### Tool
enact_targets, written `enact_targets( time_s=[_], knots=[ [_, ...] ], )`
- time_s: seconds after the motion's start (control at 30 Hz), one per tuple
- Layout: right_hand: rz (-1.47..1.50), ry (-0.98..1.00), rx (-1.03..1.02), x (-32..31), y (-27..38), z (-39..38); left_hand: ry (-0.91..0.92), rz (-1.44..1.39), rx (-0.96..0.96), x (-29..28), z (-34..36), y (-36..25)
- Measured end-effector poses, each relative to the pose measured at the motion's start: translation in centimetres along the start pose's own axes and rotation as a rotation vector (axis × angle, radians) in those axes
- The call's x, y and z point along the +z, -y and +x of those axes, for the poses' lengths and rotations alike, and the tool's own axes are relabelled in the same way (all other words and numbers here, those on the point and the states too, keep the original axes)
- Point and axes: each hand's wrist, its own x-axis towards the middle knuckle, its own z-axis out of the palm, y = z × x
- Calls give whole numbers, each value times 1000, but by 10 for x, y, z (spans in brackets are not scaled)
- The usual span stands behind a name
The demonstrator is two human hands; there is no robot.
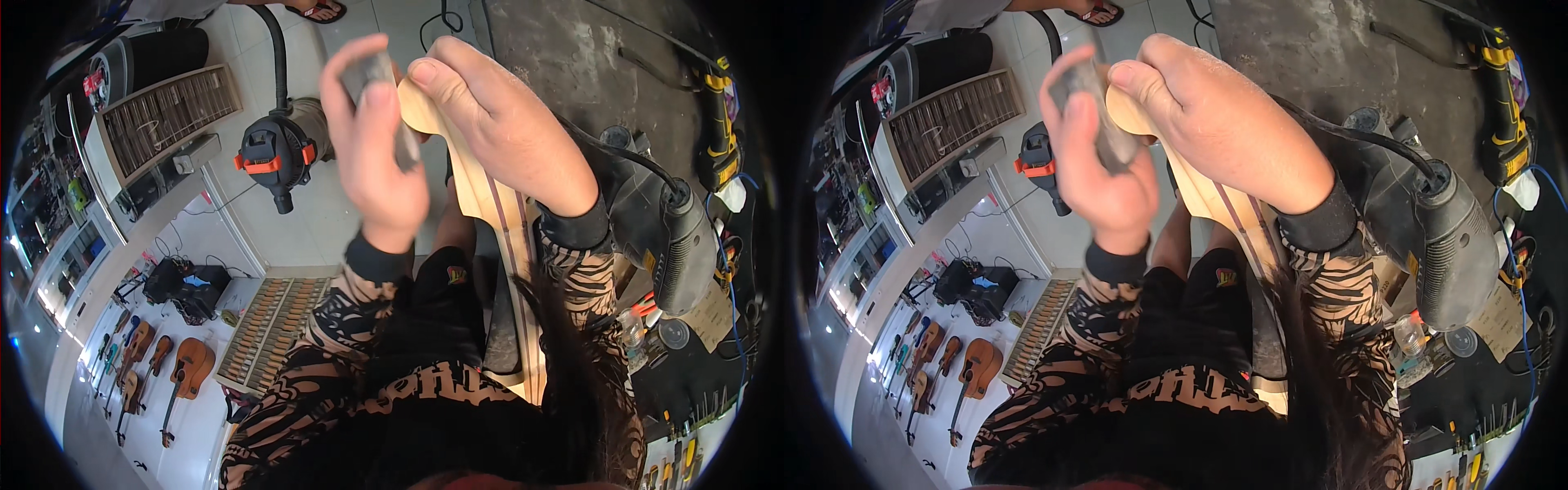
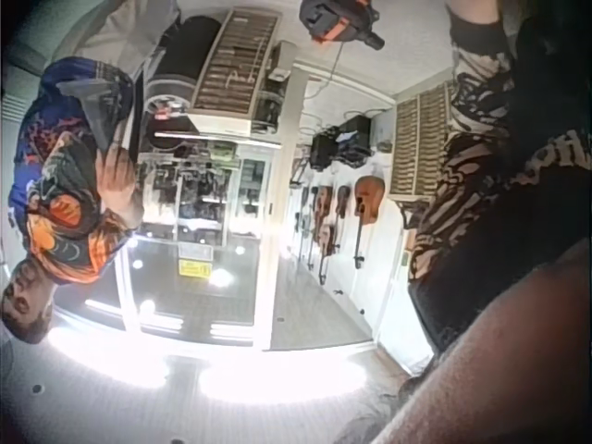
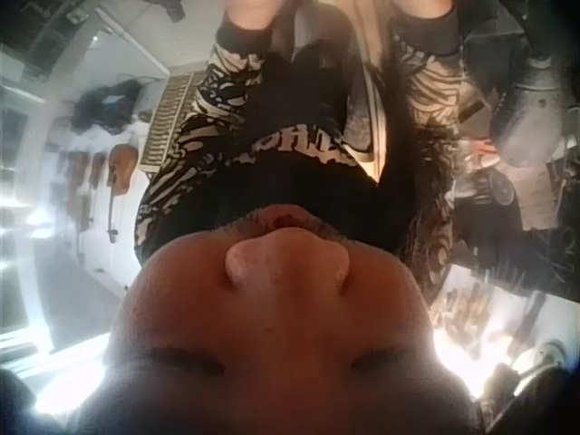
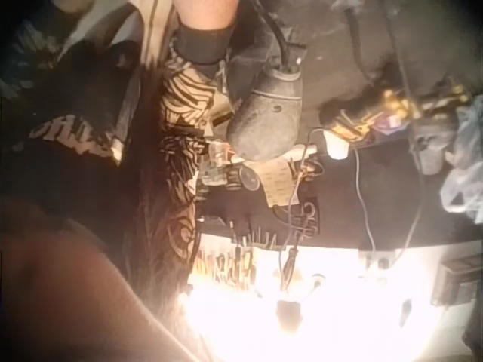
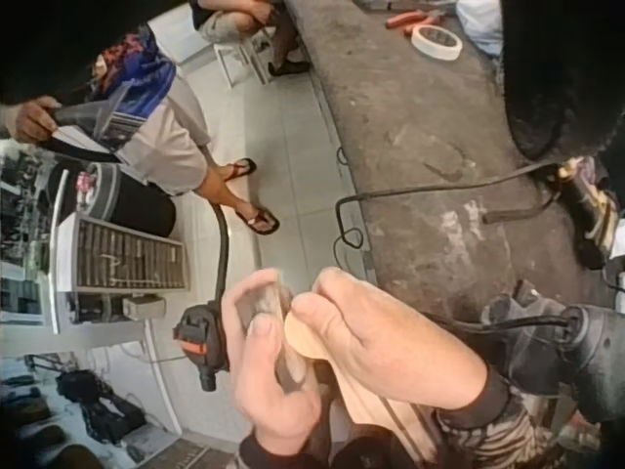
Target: The person sands the headstock and neck of a wooden guitar with a sanding block while another person assists with a vacuum hose to clear dust.
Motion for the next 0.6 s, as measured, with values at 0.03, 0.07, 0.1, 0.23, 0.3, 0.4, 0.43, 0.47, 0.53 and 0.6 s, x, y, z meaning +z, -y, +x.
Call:
enact_targets(
  time_s=[0.03, 0.07, 0.1, 0.23, 0.3, 0.4, 0.43, 0.47, 0.53, 0.6],
  knots=[
    [25, -3, -9, 3, 0, 0, 97, 55, 19, -13, 15, -3],
    [30, -5, -10, 4, 0, 1, 192, 104, 41, -25, 29, -5],
    [53, 2, -24, 4, 0, 1, 299, 44, -92, -25, 43, -13],
    [1, 19, -54, 5, -1, 3, 102, 5, 19, -1, 0, 1],
    [11, 4, -36, 5, 0, 2, -172, -58, -60, 13, -22, -1],
    [33, 11, -10, -1, -1, -1, 116, 95, -59, -8, 2, -4],
    [50, 33, -9, -1, -2, -1, 240, 110, -70, -18, 15, -7],
    [53, 33, -9, 2, -5, -1, 363, 125, -76, -28, 29, -10],
    [191, 16, -15, 8, -8, 1, 514, 207, -219, -8, 57, -35],
    [190, 27, -24, 5, -1, 2, 497, 114, -251, -1, 59, -46]
  ],
)
